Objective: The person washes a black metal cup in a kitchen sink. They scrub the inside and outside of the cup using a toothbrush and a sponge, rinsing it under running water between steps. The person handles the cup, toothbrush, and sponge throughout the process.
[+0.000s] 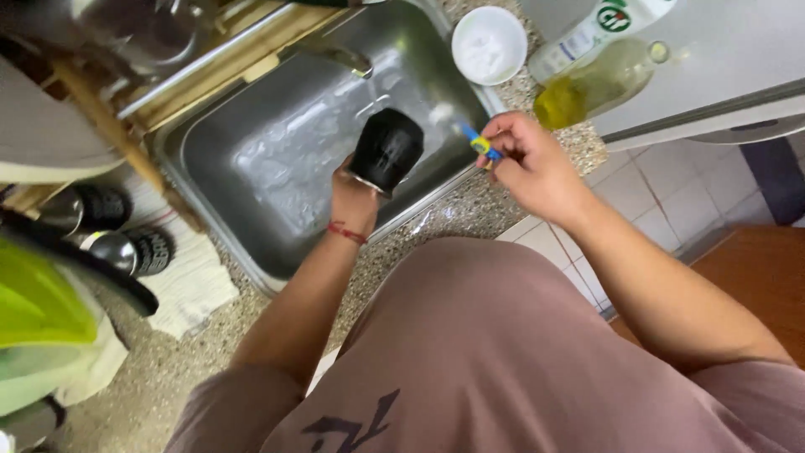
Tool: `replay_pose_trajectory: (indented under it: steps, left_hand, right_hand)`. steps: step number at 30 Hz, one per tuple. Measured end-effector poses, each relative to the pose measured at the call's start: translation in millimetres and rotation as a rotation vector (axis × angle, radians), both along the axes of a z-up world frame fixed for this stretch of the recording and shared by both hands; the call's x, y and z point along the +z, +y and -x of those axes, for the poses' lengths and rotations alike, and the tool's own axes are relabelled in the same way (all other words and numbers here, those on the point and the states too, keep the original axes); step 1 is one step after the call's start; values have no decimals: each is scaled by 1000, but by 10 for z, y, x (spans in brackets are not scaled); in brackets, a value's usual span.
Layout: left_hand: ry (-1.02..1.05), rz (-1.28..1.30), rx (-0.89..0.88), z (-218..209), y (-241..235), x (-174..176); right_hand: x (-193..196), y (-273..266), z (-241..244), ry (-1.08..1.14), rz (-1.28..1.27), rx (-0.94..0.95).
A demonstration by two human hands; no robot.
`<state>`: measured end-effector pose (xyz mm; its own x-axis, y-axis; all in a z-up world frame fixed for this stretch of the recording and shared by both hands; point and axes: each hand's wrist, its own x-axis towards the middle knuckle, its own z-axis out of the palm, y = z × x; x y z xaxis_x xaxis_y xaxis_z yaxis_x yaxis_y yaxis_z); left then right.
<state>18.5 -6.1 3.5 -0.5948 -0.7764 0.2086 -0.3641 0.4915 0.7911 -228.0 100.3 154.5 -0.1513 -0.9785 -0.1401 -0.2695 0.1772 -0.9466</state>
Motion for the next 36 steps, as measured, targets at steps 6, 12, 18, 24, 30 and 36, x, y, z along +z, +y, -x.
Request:
replay_pose_trajectory:
  steps: [6,12,18,24,30,36]
  left_hand:
    - [481,-646,92,117,15,200]
    - [1081,-1416,171,420,180,382]
    - [951,-1554,425,724,311,255]
    - [896,-1429,439,700,325,878]
    - [784,-1381,507,708,425,787]
    - [818,-1270,476,740,390,665]
  right_hand:
    - [85,39,-291,686,259,118]
    - [100,74,-436,730,334,228]
    - [30,175,-436,912,434,258]
    - [178,104,-381,914,478,191]
    - [23,115,-323,887,317,181]
    - [-43,160,-376,913,256,177]
